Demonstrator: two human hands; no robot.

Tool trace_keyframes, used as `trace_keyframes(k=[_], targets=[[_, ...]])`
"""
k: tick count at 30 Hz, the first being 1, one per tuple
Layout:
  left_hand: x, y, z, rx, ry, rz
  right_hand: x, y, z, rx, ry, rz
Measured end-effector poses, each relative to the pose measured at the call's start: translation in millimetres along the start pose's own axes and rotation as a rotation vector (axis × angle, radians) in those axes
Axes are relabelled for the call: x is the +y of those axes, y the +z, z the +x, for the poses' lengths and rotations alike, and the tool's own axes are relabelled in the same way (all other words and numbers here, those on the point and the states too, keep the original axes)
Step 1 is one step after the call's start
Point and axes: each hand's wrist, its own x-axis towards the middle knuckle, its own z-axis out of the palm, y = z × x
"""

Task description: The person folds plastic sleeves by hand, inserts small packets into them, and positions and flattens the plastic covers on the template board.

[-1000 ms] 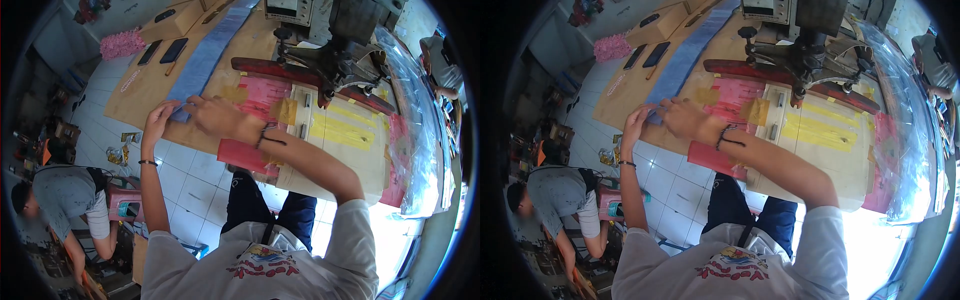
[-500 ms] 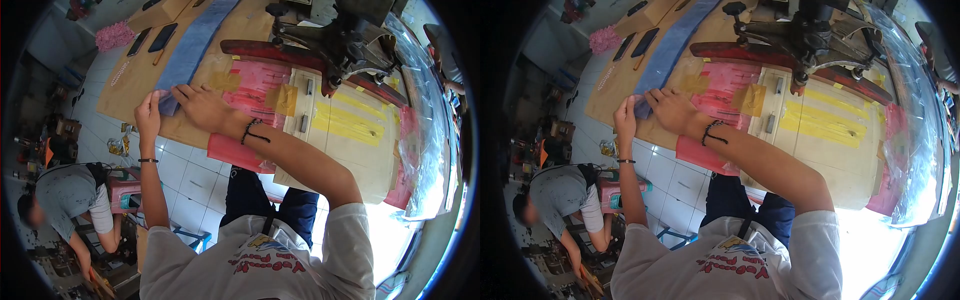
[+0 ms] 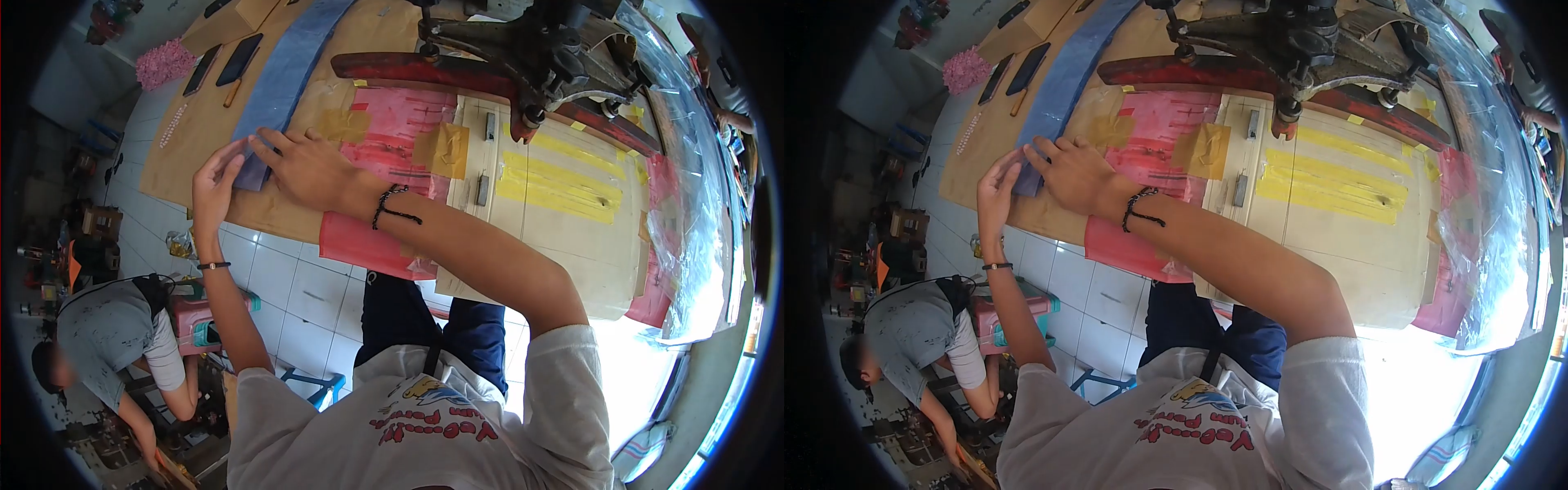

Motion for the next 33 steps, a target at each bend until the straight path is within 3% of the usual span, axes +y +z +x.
trace_keyframes(k=[1, 7, 21, 25, 28, 33], targets=[[-3.8, -6.4, 3.8, -0.065, -0.02, 0.004, -0.6, 0.0, 0.6, 0.007, -0.001, -0.007], [-19.1, 7.3, 8.5, 0.105, -0.029, -0.015, -5.3, -5.3, 6.9, -0.045, 0.056, 0.016], [-5.3, 13.3, 9.2, 0.138, -0.08, 0.035, -1.1, -2.0, 5.8, -0.017, 0.008, 0.006], [-15.4, 11.3, 7.9, 0.075, 0.022, -0.027, -3.1, -0.1, 10.1, -0.037, 0.104, 0.047], [-12.5, 11.8, 6.2, -0.011, 0.09, 0.17, -3.4, -1.0, 7.0, -0.026, 0.046, 0.006], [-10.3, 13.9, 7.1, 0.066, 0.034, 0.098, -3.9, 2.8, 6.3, -0.006, 0.025, -0.065]])
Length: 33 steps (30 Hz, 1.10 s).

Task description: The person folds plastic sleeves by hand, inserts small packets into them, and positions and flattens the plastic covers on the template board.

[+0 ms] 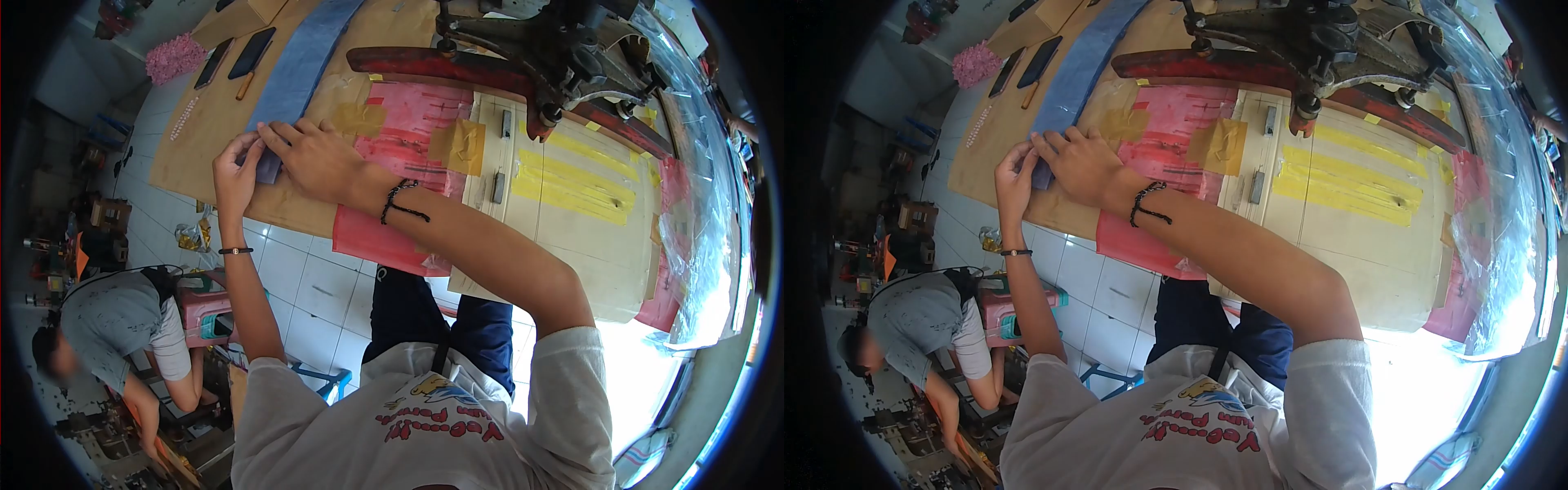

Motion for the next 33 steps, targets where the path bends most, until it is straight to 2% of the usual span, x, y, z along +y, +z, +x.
trace_keyframes(k=[15, 25, 28, 33], targets=[[-0.5, 14.6, 3.5, 0.137, -0.021, -0.029, 3.0, 4.0, -0.6, 0.0, -0.019, -0.086], [1.9, 15.4, -2.1, 0.134, 0.023, 0.044, 7.6, 0.5, 3.2, 0.078, -0.02, 0.065], [4.9, 15.0, -3.6, 0.111, 0.121, 0.171, 3.0, -1.9, 3.3, 0.082, -0.015, 0.046], [1.8, 13.4, -3.1, 0.092, 0.052, 0.066, 3.3, -1.4, 2.7, 0.083, -0.06, -0.026]])
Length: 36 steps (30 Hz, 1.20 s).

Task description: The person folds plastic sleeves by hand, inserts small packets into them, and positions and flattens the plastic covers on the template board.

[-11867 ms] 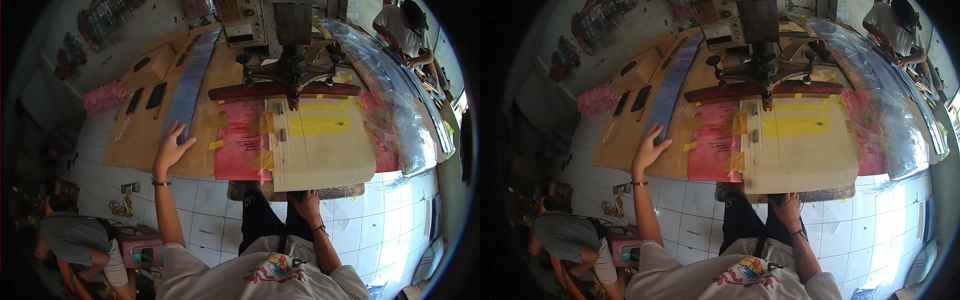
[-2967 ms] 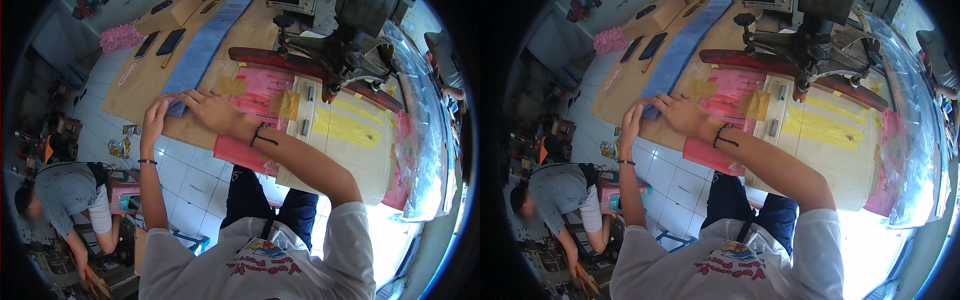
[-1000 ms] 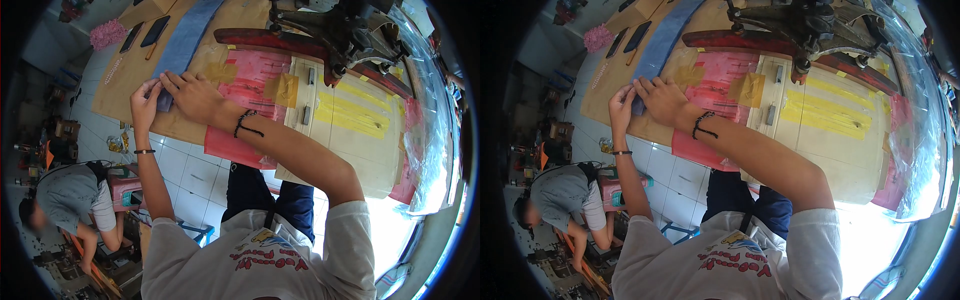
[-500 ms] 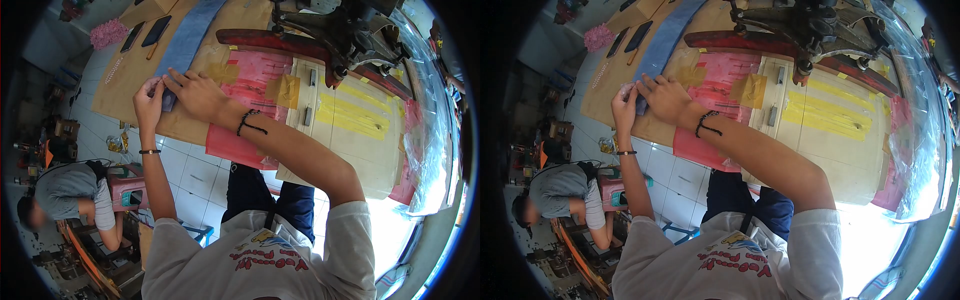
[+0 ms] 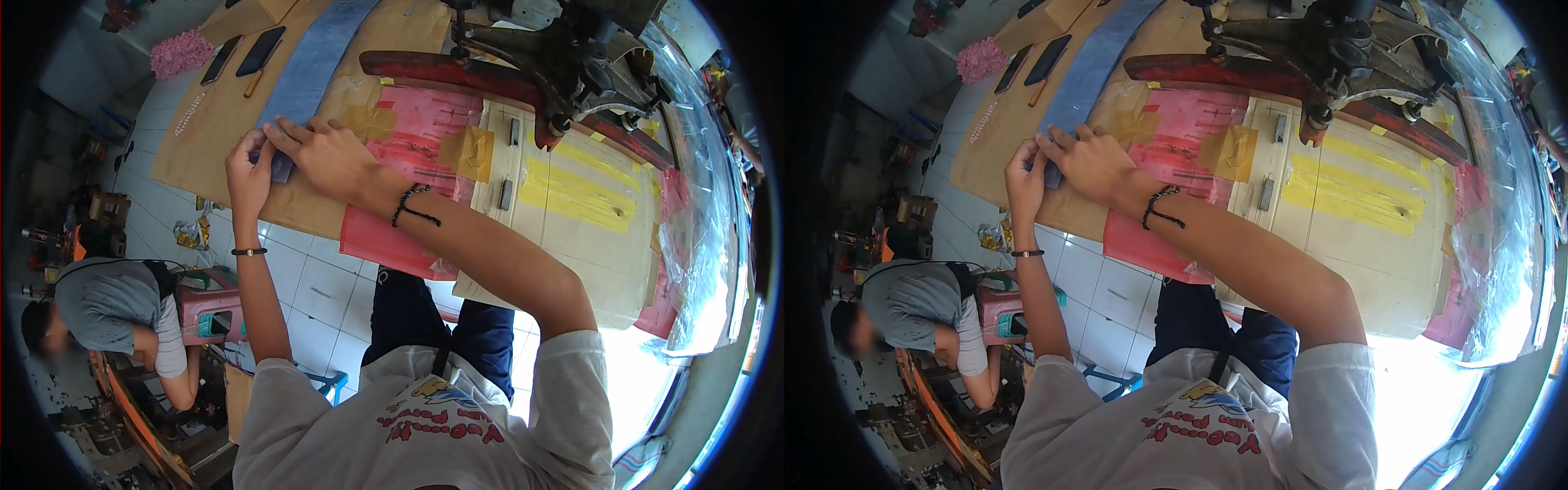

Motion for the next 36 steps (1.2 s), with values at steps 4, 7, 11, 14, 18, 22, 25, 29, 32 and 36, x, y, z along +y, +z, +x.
trace_keyframes(k=[4, 7, 11, 14, 18, 22, 25, 29, 32, 36], targets=[[-0.1, 0.5, 0.0, 0.009, -0.019, -0.052, -1.2, 2.7, 0.0, -0.018, -0.025, -0.076], [0.4, 0.7, 0.0, 0.009, -0.057, -0.078, -3.4, 1.8, -0.2, -0.043, -0.023, -0.12], [2.3, 1.7, 0.6, 0.026, -0.055, -0.109, -5.7, 1.8, -0.6, -0.073, -0.015, -0.141], [-4.3, 2.9, 1.4, 0.037, -0.023, -0.055, -4.5, 1.1, -0.5, -0.033, -0.009, -0.097], [-1.3, 2.7, -0.2, 0.031, 0.078, 0.117, -4.0, -0.1, 0.7, 0.002, -0.008, -0.057], [4.6, 2.2, -0.9, 0.027, 0.097, 0.148, -4.3, 0.9, 0.2, -0.003, -0.018, -0.073], [7.3, 3.2, -1.4, 0.032, 0.063, 0.077, -5.2, -0.2, -0.1, -0.041, -0.019, -0.083], [3.7, 3.6, -1.1, 0.032, 0.088, 0.099, -4.9, -0.6, 0.3, -0.044, -0.019, -0.088], [0.4, 1.4, -1.4, 0.02, 0.127, 0.187, -5.6, -1.6, 1.2, -0.025, -0.008, -0.07], [-5.7, 0.9, -2.5, 0.017, 0.138, 0.205, -5.8, -5.3, 1.9, -0.036, -0.018, -0.054]])
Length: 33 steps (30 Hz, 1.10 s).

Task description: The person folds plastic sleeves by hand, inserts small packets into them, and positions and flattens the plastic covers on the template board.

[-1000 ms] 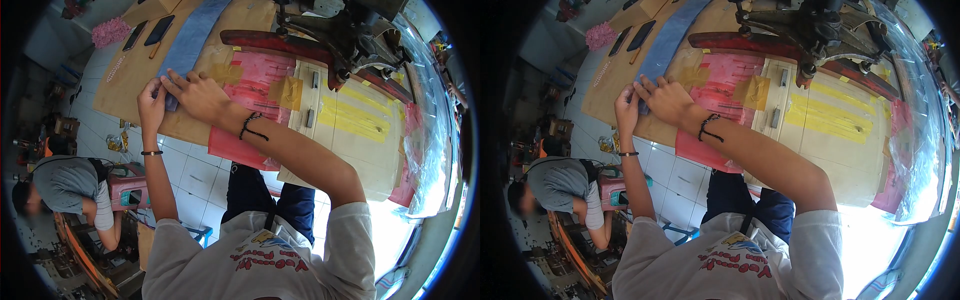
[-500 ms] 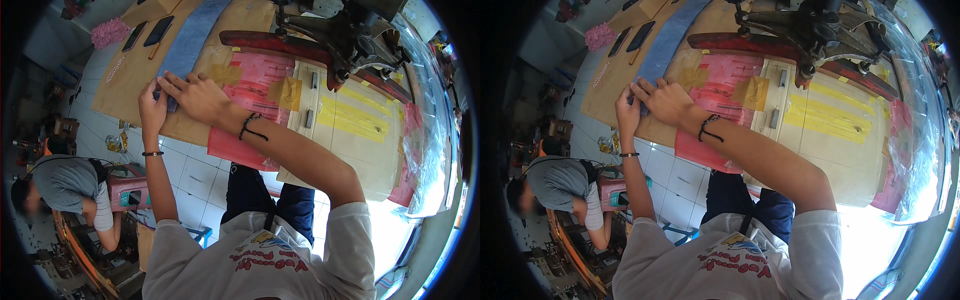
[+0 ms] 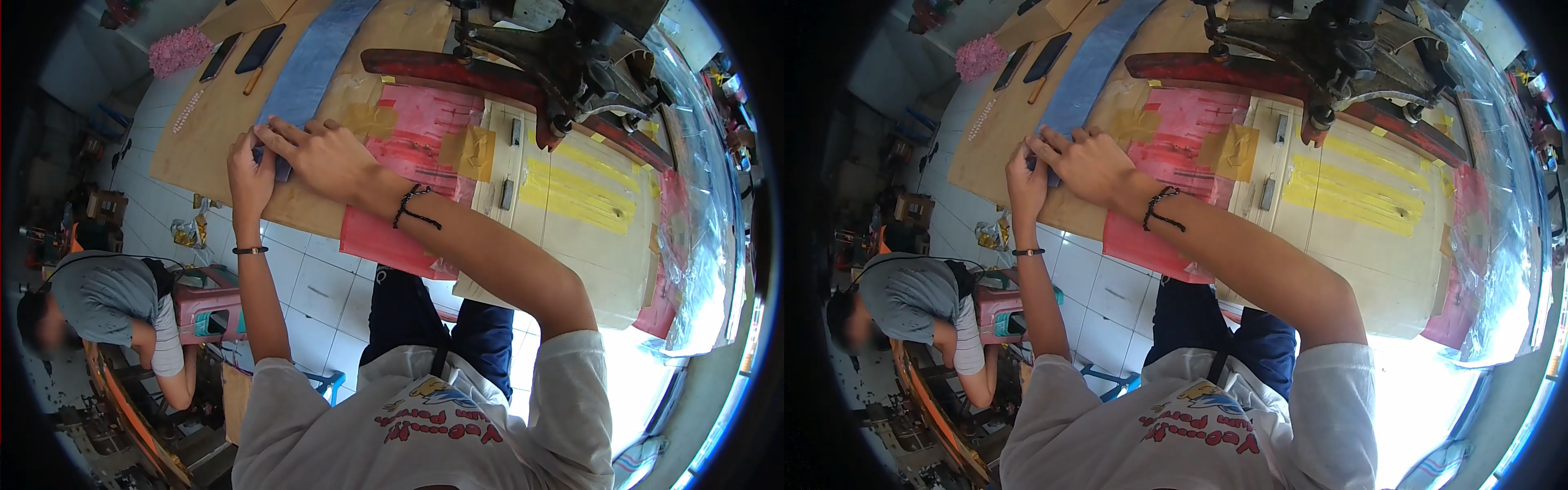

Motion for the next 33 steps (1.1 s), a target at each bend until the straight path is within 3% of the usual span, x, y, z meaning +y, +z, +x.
trace_keyframes(k=[33], targets=[[8.2, 1.7, -0.6, 0.012, 0.003, 0.074, -1.9, 7.5, -4.3, 0.005, -0.114, -0.097]])
